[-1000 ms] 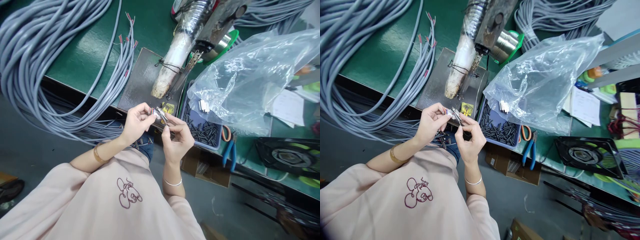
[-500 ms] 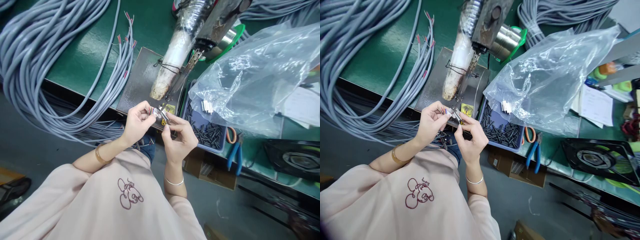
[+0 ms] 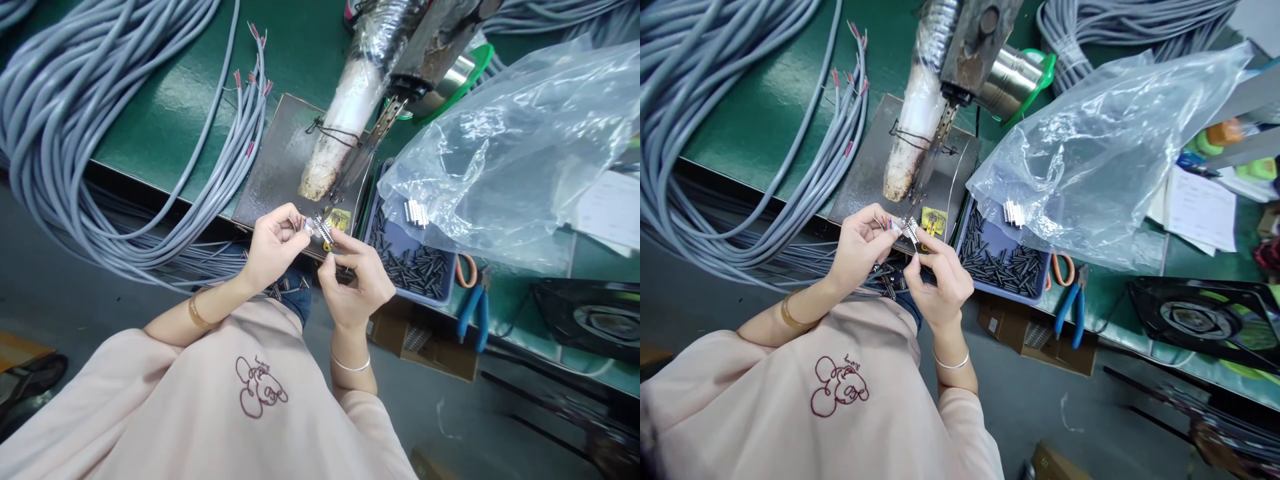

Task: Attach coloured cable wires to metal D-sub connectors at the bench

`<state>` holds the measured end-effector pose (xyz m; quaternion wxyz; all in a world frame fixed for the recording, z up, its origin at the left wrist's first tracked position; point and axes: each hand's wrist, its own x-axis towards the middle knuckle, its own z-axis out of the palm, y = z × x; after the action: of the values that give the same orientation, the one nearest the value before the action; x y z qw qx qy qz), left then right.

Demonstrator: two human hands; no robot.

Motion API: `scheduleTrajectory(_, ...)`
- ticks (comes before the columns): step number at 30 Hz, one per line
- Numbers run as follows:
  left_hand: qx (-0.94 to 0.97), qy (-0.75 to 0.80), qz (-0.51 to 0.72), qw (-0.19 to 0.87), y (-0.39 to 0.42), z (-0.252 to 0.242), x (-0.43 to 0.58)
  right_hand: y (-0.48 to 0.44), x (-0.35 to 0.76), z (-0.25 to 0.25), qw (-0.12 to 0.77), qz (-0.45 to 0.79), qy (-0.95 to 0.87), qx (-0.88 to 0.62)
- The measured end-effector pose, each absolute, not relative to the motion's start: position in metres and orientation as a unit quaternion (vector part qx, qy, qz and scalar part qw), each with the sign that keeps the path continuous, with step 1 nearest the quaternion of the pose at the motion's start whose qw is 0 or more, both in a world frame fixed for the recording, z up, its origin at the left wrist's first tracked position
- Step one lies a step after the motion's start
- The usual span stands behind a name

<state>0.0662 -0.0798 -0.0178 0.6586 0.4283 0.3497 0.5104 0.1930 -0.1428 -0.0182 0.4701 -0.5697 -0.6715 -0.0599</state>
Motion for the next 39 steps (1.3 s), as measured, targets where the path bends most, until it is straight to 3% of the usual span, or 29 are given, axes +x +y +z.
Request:
scheduleTrajectory(9,0.423,0.365,0.498,0.664,-0.0859,-0.0153,0.0639,-0.1456,0.19,-0.0186,0.512,0.035,-0.618,-0.596)
scheduleTrajectory(29,0.463,0.396,0.514,0.604,-0.0834,-0.0113,0.066,-0.1378,0.1897,-0.0157,0.495,-0.033,-0.648,-0.577)
scheduleTrajectory(39,0.446,0.397,0.463,0.655,-0.0846,-0.0141,0.0636,-0.1445,0.1925,-0.0202,0.442,-0.11,-0.694,-0.558)
